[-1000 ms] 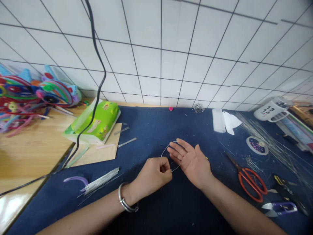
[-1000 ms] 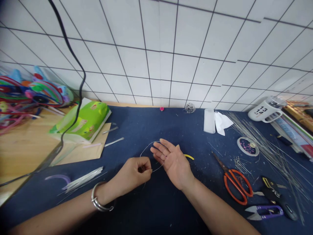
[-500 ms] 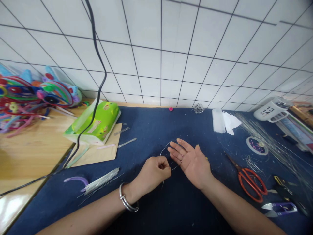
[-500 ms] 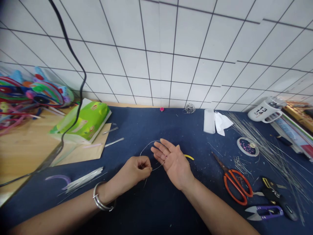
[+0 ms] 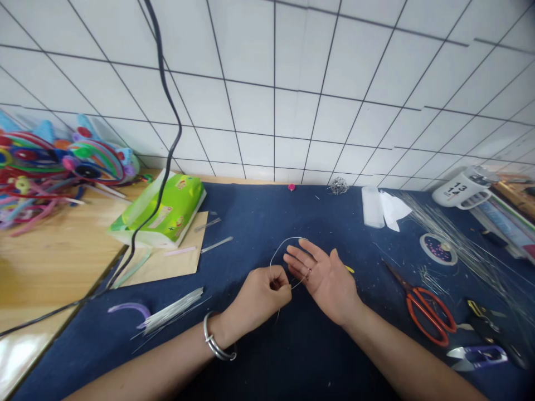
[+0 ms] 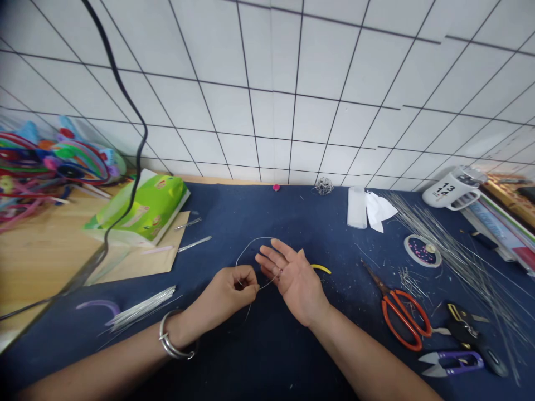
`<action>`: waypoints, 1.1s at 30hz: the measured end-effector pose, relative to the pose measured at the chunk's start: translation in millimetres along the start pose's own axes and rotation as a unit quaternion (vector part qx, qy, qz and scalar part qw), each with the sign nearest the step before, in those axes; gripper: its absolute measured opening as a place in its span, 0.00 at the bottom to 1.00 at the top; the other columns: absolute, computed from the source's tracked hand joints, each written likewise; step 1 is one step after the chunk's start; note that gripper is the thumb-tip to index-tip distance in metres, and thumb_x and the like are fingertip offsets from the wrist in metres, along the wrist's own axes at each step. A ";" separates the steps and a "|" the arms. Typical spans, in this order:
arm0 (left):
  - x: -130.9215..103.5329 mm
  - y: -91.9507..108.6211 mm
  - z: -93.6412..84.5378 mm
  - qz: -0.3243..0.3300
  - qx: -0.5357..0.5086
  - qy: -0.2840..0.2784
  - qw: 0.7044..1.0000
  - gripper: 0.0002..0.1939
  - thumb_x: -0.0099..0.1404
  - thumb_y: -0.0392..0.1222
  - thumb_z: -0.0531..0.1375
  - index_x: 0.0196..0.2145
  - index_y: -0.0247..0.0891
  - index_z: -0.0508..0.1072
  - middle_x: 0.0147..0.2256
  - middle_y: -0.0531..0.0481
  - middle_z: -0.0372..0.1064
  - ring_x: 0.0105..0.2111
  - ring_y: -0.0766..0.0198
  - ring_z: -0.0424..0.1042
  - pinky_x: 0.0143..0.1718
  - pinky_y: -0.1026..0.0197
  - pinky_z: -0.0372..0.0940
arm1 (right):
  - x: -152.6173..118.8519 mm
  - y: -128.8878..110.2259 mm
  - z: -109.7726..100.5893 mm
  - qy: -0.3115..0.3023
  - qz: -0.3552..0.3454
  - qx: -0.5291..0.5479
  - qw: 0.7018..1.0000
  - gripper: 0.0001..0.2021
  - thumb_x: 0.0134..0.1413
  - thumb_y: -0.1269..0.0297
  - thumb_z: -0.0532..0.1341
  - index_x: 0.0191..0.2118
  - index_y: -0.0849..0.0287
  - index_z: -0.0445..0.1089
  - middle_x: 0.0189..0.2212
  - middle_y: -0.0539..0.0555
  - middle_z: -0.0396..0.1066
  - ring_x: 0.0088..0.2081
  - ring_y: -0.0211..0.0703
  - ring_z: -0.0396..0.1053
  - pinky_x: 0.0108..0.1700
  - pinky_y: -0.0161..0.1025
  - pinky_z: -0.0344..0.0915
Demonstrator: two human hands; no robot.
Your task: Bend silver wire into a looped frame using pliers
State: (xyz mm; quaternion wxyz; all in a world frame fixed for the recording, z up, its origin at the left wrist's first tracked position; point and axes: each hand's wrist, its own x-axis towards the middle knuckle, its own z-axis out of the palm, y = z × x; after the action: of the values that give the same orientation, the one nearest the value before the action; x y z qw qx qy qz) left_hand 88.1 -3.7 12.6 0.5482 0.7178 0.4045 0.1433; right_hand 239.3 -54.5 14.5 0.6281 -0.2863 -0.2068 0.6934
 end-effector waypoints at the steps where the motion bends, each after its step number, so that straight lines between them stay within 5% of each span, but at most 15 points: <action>1: 0.0 -0.2 0.0 0.003 0.002 -0.004 1.000 0.05 0.52 0.34 0.51 0.21 0.35 0.63 0.18 0.56 0.59 0.19 0.73 0.55 0.20 0.69 0.51 | -0.1 0.1 -0.2 -0.001 0.000 -0.002 1.000 0.27 0.57 0.46 0.40 0.52 0.58 0.59 0.51 0.58 0.62 0.53 0.50 0.57 0.58 0.53 0.42; 33: -1.2 3.5 -0.7 0.014 0.000 -0.010 1.000 0.05 0.51 0.33 0.51 0.21 0.35 0.63 0.18 0.57 0.57 0.19 0.73 0.54 0.20 0.69 0.51 | -2.1 0.5 1.4 -0.009 0.009 -0.018 1.000 0.26 0.57 0.47 0.40 0.52 0.59 0.59 0.51 0.60 0.61 0.53 0.50 0.59 0.57 0.52 0.43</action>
State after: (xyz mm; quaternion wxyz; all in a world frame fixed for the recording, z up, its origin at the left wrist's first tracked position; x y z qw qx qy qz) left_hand 88.4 -4.3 16.3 0.5501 0.7248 0.3890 0.1443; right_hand 238.1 -56.5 15.5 0.6151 -0.2926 -0.2224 0.6976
